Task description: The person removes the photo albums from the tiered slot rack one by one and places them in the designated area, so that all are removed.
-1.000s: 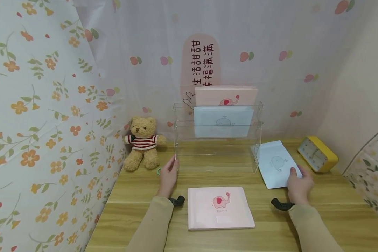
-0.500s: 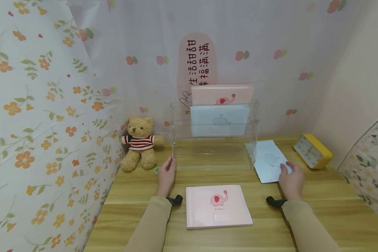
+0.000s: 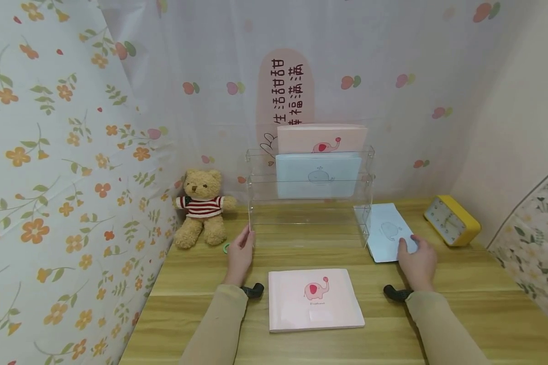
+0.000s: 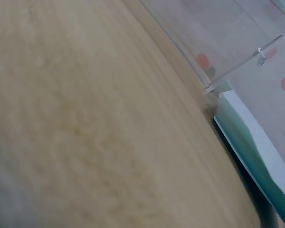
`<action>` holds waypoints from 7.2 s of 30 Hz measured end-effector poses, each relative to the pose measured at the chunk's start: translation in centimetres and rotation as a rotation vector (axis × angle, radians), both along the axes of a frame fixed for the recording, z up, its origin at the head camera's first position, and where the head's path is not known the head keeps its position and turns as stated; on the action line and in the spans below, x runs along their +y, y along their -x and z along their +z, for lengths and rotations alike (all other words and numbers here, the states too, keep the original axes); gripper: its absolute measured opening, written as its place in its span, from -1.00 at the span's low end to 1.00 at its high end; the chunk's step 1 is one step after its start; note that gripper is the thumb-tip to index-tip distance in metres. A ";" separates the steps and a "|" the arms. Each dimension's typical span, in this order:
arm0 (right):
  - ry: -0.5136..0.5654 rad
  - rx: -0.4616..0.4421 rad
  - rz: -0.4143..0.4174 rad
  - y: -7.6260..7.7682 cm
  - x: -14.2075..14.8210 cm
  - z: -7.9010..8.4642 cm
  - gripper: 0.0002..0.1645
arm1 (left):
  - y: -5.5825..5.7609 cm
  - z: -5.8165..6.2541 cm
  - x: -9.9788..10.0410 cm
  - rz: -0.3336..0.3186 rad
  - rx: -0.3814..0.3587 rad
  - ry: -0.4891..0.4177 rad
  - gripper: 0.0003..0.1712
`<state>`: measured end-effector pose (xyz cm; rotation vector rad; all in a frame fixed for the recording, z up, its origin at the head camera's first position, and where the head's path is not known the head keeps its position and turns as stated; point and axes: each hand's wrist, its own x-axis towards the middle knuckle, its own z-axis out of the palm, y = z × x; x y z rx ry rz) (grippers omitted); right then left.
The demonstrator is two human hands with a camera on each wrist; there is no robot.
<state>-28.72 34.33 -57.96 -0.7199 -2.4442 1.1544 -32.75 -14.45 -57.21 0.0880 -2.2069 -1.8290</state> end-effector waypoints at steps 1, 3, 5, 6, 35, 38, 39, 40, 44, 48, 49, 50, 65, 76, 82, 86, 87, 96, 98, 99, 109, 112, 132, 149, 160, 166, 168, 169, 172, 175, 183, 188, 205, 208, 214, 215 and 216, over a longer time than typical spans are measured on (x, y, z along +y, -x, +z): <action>-0.011 -0.001 0.008 0.0 0.0 -0.1 -0.22 | 0.0 0.0 0.0 0.003 -0.003 0.005 -0.48; -0.030 -0.003 0.019 0.1 -0.1 -0.2 -0.21 | 0.0 0.0 0.0 0.006 -0.008 0.007 -0.48; -0.052 -0.009 0.028 0.2 -0.3 -0.2 -0.22 | 0.0 0.0 -0.1 0.007 -0.011 0.004 -0.48; -0.069 -0.010 0.033 0.2 -0.4 -0.2 -0.23 | 0.0 0.0 -0.1 0.008 -0.010 0.003 -0.49; -0.246 0.042 0.099 -0.2 -1.1 -0.8 -0.40 | 0.1 -0.2 -0.3 0.006 0.010 0.050 -0.48; -0.235 0.059 0.097 -0.5 -1.3 -0.6 -0.42 | 0.1 -0.3 -0.2 0.001 0.008 0.036 -0.47; -0.236 0.086 0.093 -0.6 -1.4 -0.5 -0.44 | 0.1 -0.3 -0.2 0.000 0.008 0.030 -0.48; -0.244 0.126 0.090 -0.6 -1.6 -0.5 -0.46 | 0.1 -0.3 -0.2 0.001 0.007 0.024 -0.48; -0.275 0.351 0.107 -0.3 -2.6 0.0 -0.59 | 0.0 -0.4 -0.1 0.010 0.008 0.027 -0.49; -0.280 0.526 0.174 0.6 -4.2 1.8 -0.62 | 0.0 -0.4 0.0 0.021 -0.003 0.039 -0.49; -0.275 0.559 0.193 0.9 -4.6 2.5 -0.62 | 0.0 -0.4 0.0 0.021 -0.004 0.040 -0.49; -0.267 0.591 0.210 1.2 -5.0 3.3 -0.61 | 0.0 -0.3 0.0 0.021 -0.004 0.037 -0.49; -0.187 0.618 0.427 6.2 -10.8 16.7 -0.29 | 0.3 -0.5 0.0 0.018 0.009 0.020 -0.48; 0.039 0.405 0.408 8.6 -12.9 20.9 0.01 | 0.0 -0.1 0.0 -0.001 0.002 0.025 -0.47; 0.029 0.413 0.393 9.5 -13.6 21.8 -0.01 | 0.1 -0.1 0.0 -0.005 0.021 0.036 -0.48; 0.022 0.402 0.391 9.8 -13.7 21.7 -0.08 | 0.1 -0.1 0.0 0.005 0.014 0.041 -0.49; 0.009 0.395 0.399 9.9 -13.6 21.5 -0.13 | 0.1 -0.1 -0.1 0.006 0.014 0.041 -0.49; 0.086 0.295 0.513 10.4 -13.4 21.4 -0.38 | 0.0 -0.3 -0.1 0.006 0.012 0.054 -0.48; 0.127 0.286 0.515 10.4 -13.4 21.5 -0.42 | 0.0 -0.3 -0.1 0.007 0.011 0.054 -0.48; 0.151 0.284 0.514 10.4 -13.5 21.6 -0.44 | 0.1 -0.3 -0.1 0.008 0.011 0.052 -0.48; 0.234 0.356 0.431 9.5 -14.6 22.1 -0.58 | 0.1 -0.4 0.0 -0.006 0.006 0.027 -0.47; 0.221 0.462 0.398 8.9 -15.1 22.6 -0.60 | 0.2 -0.6 0.0 -0.003 0.019 0.038 -0.47; 0.162 0.548 0.412 3.2 -17.4 20.0 -0.66 | 0.5 0.1 -0.1 0.004 0.021 0.018 -0.50; 0.158 0.236 0.520 1.0 -15.7 11.0 -0.61 | 0.4 -1.0 -0.4 0.020 0.005 0.053 -0.47; 0.223 0.062 0.521 1.3 -14.5 9.6 -0.59 | 0.2 -0.5 -0.1 0.023 0.007 0.052 -0.48; 0.196 0.008 0.569 1.6 -13.6 8.8 -0.59 | 0.4 -0.6 -0.1 0.000 0.026 0.032 -0.48; 0.175 0.007 0.591 1.8 -13.3 8.5 -0.58 | 0.4 -0.6 -0.1 0.000 0.024 0.032 -0.48; 0.166 0.006 0.601 1.9 -13.2 8.4 -0.58 | 0.5 -0.6 -0.1 -0.001 0.021 0.030 -0.48; 0.140 -0.007 0.631 2.3 -12.7 8.0 -0.56 | 0.5 -0.5 -0.1 0.003 0.014 0.037 -0.46; 0.124 -0.030 0.651 2.5 -12.5 7.6 -0.54 | 0.5 -0.5 -0.1 0.011 0.011 0.048 -0.46; 0.109 -0.056 0.658 2.0 -12.7 6.8 -0.52 | 0.2 -0.1 0.0 0.007 -0.002 0.042 -0.47; 0.127 -0.023 0.649 1.7 -12.9 6.3 -0.54 | 0.0 0.0 0.0 0.003 -0.005 0.043 -0.47; 0.046 0.021 0.687 1.5 -13.5 4.3 -0.54 | 0.2 -0.1 0.0 0.002 -0.012 0.034 -0.48; 0.040 0.008 0.688 1.4 -13.5 3.8 -0.55 | 0.2 -0.2 -0.1 0.001 -0.016 0.026 -0.48; 0.063 -0.045 0.688 1.5 -13.4 2.4 -0.54 | 0.2 -0.2 -0.1 0.007 -0.011 0.024 -0.48; 0.058 -0.054 0.689 1.6 -13.4 2.2 -0.53 | 0.2 -0.2 -0.1 0.007 -0.010 0.024 -0.48; 0.056 -0.062 0.689 1.6 -13.4 1.9 -0.53 | 0.2 -0.3 -0.1 0.008 -0.009 0.025 -0.48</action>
